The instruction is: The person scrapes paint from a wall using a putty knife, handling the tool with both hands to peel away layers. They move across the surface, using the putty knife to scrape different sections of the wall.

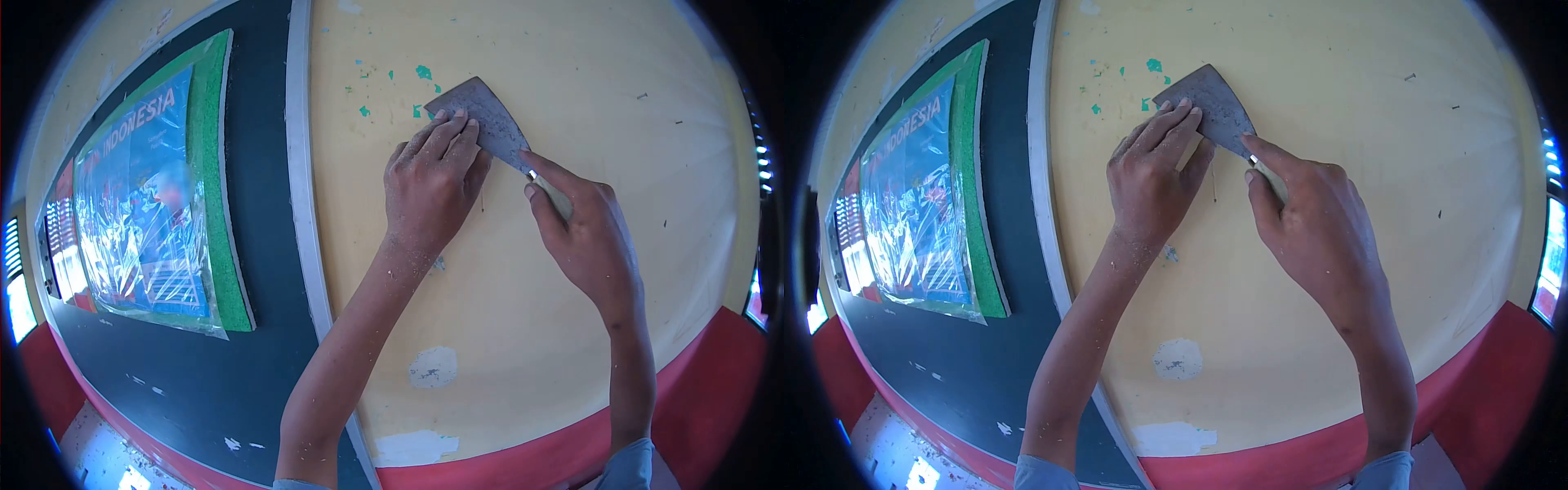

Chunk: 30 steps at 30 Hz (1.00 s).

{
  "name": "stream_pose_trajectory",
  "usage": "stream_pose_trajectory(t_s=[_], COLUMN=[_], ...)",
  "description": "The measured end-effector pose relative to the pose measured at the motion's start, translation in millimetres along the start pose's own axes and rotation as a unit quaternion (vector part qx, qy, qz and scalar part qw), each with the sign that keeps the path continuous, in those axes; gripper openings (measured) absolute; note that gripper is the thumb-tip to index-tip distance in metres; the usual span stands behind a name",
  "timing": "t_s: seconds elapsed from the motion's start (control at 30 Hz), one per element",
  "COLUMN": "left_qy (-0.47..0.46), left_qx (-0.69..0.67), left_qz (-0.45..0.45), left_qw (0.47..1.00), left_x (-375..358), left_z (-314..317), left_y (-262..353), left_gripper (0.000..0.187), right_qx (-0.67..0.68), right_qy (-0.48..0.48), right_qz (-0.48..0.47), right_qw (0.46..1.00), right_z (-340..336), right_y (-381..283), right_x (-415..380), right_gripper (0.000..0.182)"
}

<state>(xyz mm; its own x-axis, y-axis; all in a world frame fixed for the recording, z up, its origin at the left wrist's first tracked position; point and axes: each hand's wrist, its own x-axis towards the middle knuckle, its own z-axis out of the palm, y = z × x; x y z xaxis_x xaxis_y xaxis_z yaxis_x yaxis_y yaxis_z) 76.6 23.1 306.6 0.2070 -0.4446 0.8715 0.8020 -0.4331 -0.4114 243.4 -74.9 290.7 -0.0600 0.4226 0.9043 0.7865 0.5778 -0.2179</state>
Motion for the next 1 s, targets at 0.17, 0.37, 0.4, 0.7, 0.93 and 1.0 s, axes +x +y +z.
stream_pose_trajectory(t_s=[0.17, 0.37, 0.4, 0.7, 0.93, 1.0], left_qy=[0.008, 0.015, 0.016, 0.016, 0.014, 0.021], left_qx=[-0.009, -0.017, -0.013, -0.018, -0.018, -0.020], left_qz=[-0.001, -0.011, -0.013, -0.027, -0.030, -0.032], left_qw=[1.000, 1.000, 1.000, 0.999, 0.999, 0.999], left_x=[-2, -3, -1, -5, -5, -5], left_z=[2, 2, 1, 1, 0, -1], left_y=[2, 4, 3, 4, 4, 6], left_gripper=[0.033, 0.032, 0.032, 0.033, 0.035, 0.035], right_qx=[-0.008, -0.025, -0.025, -0.016, -0.003, 0.004], right_qy=[0.017, 0.012, 0.017, -0.004, 0.003, 0.023], right_qz=[-0.016, -0.013, -0.020, -0.002, -0.020, -0.052], right_qw=[1.000, 1.000, 0.999, 1.000, 1.000, 0.998], right_z=[-4, -8, -6, -9, -5, -7], right_y=[-2, -6, -6, -7, 0, 7], right_x=[-3, -5, -4, -6, -2, -4], right_gripper=[0.029, 0.031, 0.032, 0.030, 0.030, 0.030])
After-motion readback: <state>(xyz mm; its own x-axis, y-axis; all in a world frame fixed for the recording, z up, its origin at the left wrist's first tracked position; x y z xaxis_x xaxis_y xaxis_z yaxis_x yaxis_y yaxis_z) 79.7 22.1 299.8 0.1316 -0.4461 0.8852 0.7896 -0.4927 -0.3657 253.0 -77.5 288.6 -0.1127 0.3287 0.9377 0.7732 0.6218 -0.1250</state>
